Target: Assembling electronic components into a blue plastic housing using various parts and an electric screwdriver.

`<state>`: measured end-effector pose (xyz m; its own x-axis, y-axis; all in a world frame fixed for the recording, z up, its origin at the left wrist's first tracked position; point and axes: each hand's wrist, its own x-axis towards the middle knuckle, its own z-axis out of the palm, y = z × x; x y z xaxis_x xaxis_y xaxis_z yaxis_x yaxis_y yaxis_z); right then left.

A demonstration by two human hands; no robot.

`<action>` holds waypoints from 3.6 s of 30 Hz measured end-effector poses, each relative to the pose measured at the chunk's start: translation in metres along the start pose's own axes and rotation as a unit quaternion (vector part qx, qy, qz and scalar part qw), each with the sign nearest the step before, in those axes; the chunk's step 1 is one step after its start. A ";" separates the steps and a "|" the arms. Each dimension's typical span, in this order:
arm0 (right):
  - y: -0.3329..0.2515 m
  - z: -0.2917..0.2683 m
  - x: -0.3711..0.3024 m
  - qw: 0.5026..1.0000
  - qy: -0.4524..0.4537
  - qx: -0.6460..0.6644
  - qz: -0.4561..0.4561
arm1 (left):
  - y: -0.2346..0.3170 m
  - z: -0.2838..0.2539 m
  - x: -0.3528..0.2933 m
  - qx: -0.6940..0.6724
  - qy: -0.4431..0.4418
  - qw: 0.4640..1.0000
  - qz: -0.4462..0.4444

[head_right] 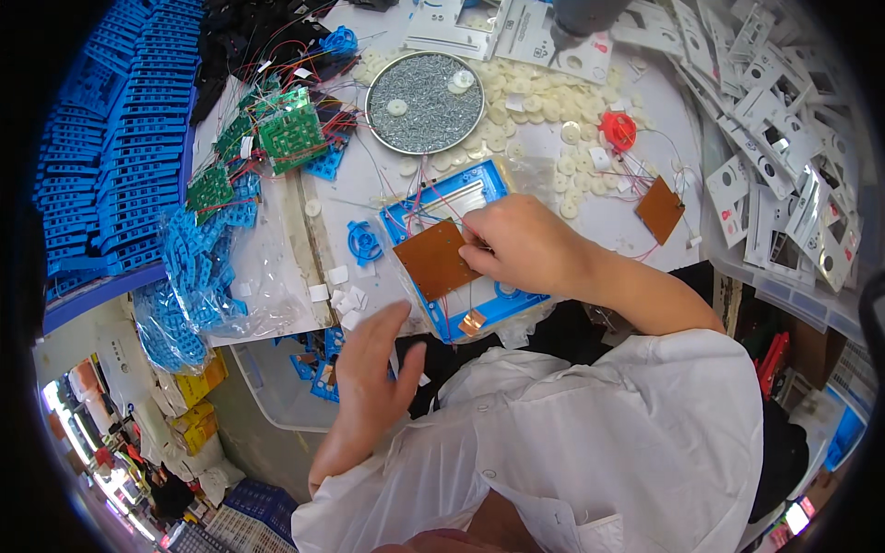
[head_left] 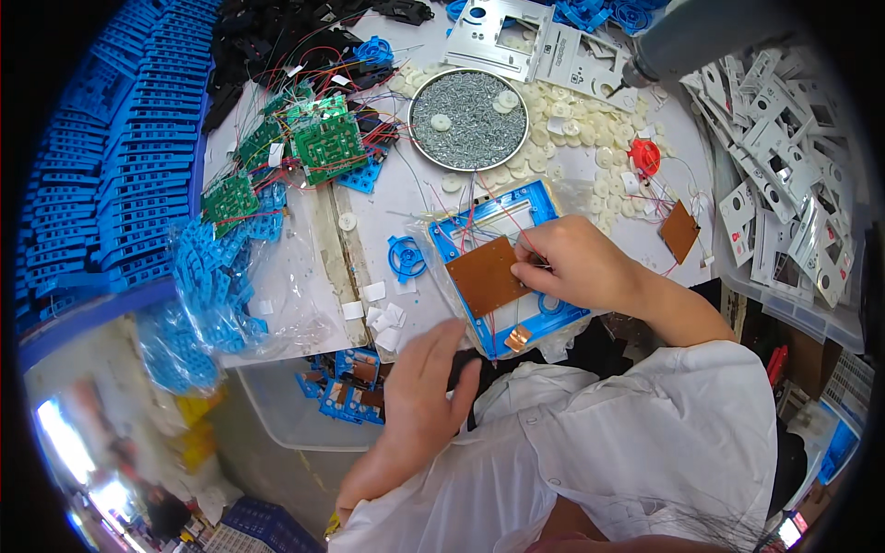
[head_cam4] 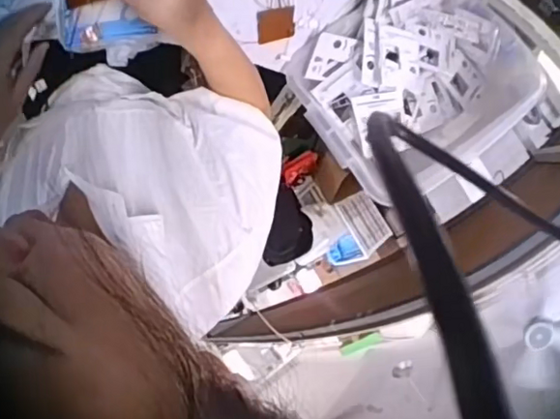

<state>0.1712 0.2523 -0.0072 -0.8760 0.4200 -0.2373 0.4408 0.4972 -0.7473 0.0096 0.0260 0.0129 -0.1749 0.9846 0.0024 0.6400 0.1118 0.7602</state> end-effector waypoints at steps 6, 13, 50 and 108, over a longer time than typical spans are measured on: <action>0.000 -0.002 0.001 1.000 -0.020 -0.003 0.019 | -0.027 0.009 0.035 0.088 0.034 0.989 0.113; -0.003 -0.006 0.008 0.999 -0.036 -0.008 0.023 | -0.039 0.012 0.035 0.110 0.035 0.978 0.172; 0.009 0.017 -0.052 0.984 0.137 -0.087 -0.070 | -0.030 0.012 0.041 0.238 -0.096 0.944 0.208; -0.055 -0.057 -0.016 0.814 0.197 0.472 -0.274 | -0.004 0.031 0.115 -0.008 0.086 0.973 0.212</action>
<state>0.1723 0.2615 0.0727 -0.6782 0.6340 0.3716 -0.5057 -0.0356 -0.8620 0.0101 0.1427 -0.0094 -0.0213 0.9042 0.4266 0.6709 -0.3034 0.6767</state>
